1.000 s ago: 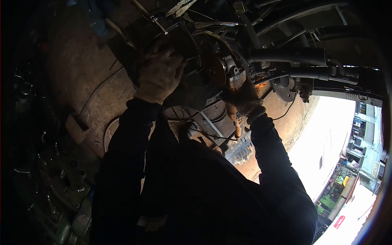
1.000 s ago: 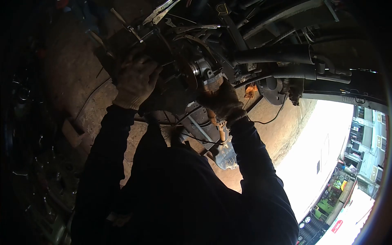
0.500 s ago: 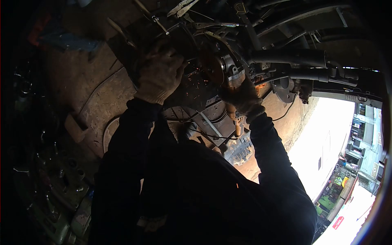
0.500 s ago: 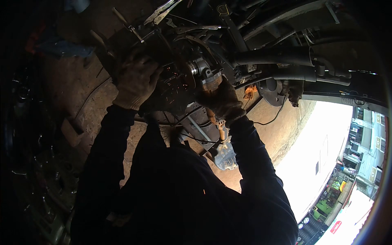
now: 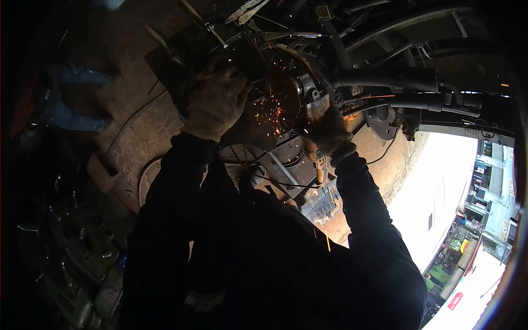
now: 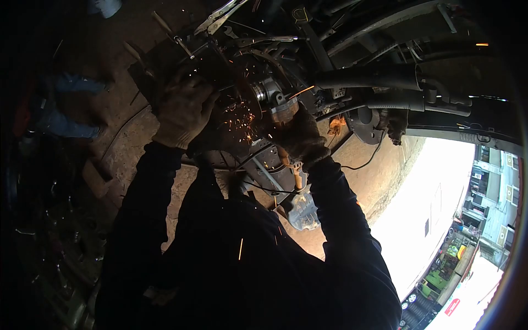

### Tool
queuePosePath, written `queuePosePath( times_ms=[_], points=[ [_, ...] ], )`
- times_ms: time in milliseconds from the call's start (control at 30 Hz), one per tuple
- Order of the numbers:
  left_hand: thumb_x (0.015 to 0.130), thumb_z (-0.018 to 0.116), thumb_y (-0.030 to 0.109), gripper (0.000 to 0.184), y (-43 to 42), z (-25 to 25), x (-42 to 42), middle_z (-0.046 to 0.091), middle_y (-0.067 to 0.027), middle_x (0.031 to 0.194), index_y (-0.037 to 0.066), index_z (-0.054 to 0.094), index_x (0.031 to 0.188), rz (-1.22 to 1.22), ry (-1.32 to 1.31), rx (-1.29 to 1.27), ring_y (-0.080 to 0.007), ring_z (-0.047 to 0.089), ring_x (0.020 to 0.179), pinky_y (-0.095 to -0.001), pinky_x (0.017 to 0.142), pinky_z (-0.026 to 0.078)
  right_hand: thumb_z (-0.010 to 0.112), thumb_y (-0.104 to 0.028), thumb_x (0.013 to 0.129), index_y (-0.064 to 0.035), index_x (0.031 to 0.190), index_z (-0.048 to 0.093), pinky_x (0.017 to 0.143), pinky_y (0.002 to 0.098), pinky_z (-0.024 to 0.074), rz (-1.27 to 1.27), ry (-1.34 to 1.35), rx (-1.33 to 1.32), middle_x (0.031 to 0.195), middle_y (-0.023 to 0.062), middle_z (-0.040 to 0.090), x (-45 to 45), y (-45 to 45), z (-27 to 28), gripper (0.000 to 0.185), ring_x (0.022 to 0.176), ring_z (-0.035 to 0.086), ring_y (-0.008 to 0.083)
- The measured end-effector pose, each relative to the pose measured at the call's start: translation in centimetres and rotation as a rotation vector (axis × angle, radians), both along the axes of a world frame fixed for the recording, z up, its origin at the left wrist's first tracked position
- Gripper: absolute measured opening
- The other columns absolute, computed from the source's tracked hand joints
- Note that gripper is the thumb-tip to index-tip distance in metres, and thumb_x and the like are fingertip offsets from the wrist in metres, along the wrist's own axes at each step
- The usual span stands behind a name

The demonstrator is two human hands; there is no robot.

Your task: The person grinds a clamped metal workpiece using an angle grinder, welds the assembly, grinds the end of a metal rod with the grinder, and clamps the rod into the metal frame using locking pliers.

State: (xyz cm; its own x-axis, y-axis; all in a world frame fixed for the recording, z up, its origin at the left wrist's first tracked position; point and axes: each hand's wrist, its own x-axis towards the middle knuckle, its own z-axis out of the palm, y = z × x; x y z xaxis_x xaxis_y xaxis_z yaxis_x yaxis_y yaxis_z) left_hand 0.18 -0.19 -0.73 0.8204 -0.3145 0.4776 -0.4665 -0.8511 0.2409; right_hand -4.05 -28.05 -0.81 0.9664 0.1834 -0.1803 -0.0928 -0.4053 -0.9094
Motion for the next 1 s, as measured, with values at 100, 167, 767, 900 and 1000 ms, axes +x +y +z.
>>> queuePosePath(
  times_ms=[100,167,767,900,1000],
  points=[
    [0.087,0.072,0.032,0.014,0.2,0.1,0.0,0.066,0.0006,0.101,0.018,0.072,0.089,-0.015,0.037,0.031,-0.0257,0.055,0.121,-0.0567,0.101,0.042,0.086,-0.022,0.077,-0.0033,0.128,0.057,0.091,0.0353,0.0552,0.008,-0.1,-0.023,0.115,0.0091,0.07,0.1,0.6,1.1,0.062,0.105,0.069,0.0202],
    [0.088,0.072,0.031,0.015,0.1,0.1,-0.1,0.066,-0.0009,0.103,0.017,0.071,0.09,0.005,0.023,0.061,-0.0263,0.055,0.121,-0.0526,0.101,0.044,0.087,-0.023,0.077,-0.0036,0.129,0.056,0.094,0.0359,0.0545,0.09,-0.145,-0.088,0.118,0.0089,0.069,0.1,-0.1,0.6,0.064,0.107,0.068,0.022],
    [0.085,0.077,0.026,0.014,-0.3,0.9,0.1,0.072,-0.0024,0.09,0.013,0.074,0.085,-0.01,-0.032,0.071,-0.027,0.061,0.117,-0.0417,0.098,0.052,0.089,-0.019,0.071,-0.0028,0.129,0.054,0.095,0.0392,0.0532,-0.077,0.062,0.061,0.114,0.01,0.068,-4.3,-2.8,-2.8,0.069,0.106,0.066,0.0235],
    [0.088,0.072,0.024,0.015,-0.3,1.2,0.3,0.071,-0.0081,0.094,0.009,0.074,0.09,-0.069,-0.047,0.13,-0.0308,0.066,0.104,-0.0447,0.095,0.053,0.088,-0.019,0.073,-0.0036,0.132,0.052,0.095,0.0402,0.0535,-0.041,0.119,0.085,0.121,0.0107,0.065,-5.4,-2.9,-2.5,0.071,0.11,0.065,0.0236],
    [0.088,0.072,0.021,0.014,-0.6,1.5,0.3,0.071,-0.0089,0.095,0.008,0.074,0.091,-0.066,0.043,0.1,-0.0309,0.066,0.105,-0.0436,0.093,0.054,0.088,-0.02,0.074,-0.0036,0.133,0.051,0.095,0.0406,0.0538,-0.058,0.106,0.117,0.122,0.0115,0.064,-6.0,-3.3,-4.7,0.072,0.111,0.064,0.0249]
  ],
)
